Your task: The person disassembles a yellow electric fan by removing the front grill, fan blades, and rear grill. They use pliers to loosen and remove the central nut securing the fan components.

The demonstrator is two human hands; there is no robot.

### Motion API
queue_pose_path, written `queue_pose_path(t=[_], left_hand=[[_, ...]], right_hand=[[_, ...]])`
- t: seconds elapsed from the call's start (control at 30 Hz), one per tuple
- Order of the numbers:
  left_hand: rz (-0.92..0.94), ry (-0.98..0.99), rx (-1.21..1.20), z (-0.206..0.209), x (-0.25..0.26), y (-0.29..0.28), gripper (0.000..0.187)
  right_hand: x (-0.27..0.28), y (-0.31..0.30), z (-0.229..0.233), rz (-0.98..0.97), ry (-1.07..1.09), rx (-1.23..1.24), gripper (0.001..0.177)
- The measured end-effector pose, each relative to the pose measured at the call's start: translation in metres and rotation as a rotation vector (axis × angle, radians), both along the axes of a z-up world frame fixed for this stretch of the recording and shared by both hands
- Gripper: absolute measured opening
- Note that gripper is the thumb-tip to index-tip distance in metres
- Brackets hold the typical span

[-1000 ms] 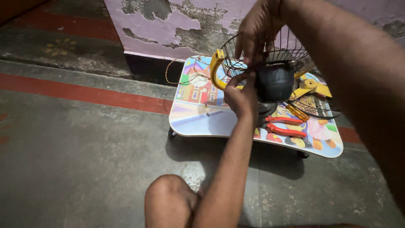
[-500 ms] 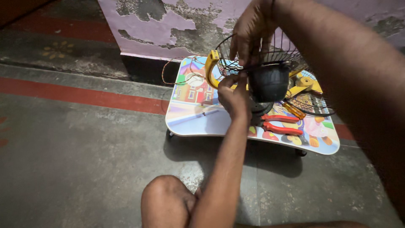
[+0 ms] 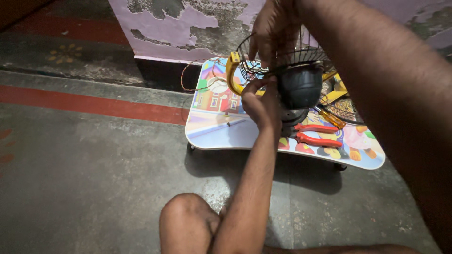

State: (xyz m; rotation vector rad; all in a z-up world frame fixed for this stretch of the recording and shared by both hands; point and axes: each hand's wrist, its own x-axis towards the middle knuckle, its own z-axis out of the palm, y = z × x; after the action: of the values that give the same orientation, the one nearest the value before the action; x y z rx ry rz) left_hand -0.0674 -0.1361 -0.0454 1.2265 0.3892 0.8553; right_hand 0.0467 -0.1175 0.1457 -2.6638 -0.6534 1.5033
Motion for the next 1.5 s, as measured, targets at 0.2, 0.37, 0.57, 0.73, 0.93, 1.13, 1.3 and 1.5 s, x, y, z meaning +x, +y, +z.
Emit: queue_pose_path(t=[0.2, 0.37, 0.57, 0.73, 0.93, 1.13, 1.3, 1.5], left_hand=[[0.003, 0.099, -0.001, 0.0, 0.003, -0.001, 0.023], [-0.054, 0.074, -0.024, 0.001, -0.005, -0.001, 0.024], [-0.125, 0.056, -0.183, 0.003, -0.002, -0.005, 0.019], [0.062, -0.031, 0.049, -0.007, 0.009, -0.009, 0.02], [0.062, 0.0, 0.075, -0.019, 0.016, -0.016, 0.028], [-0.04, -0.07, -0.062, -0.025, 0.01, -0.013, 0.025], [-0.042, -0.08, -0.102, -0.018, 0.007, -0.012, 0.023], [-0.078, -0.174, -0.208, -0.027, 0.016, -0.013, 0.024]], right_hand=[[-0.009, 0.004, -0.002, 0.024, 0.002, 0.025, 0.084], [-0.012, 0.001, -0.004, 0.016, 0.018, 0.048, 0.085], [-0.013, -0.009, 0.001, 0.006, 0.02, 0.083, 0.086], [-0.005, -0.042, 0.016, -0.001, 0.028, 0.168, 0.088], [0.012, -0.095, 0.019, -0.001, 0.231, 0.442, 0.086], [0.014, -0.104, 0.016, -0.053, 0.161, 0.405, 0.088], [0.006, -0.101, 0.018, -0.077, 0.146, 0.419, 0.089], [0.005, -0.096, 0.015, -0.098, 0.19, 0.39, 0.085]])
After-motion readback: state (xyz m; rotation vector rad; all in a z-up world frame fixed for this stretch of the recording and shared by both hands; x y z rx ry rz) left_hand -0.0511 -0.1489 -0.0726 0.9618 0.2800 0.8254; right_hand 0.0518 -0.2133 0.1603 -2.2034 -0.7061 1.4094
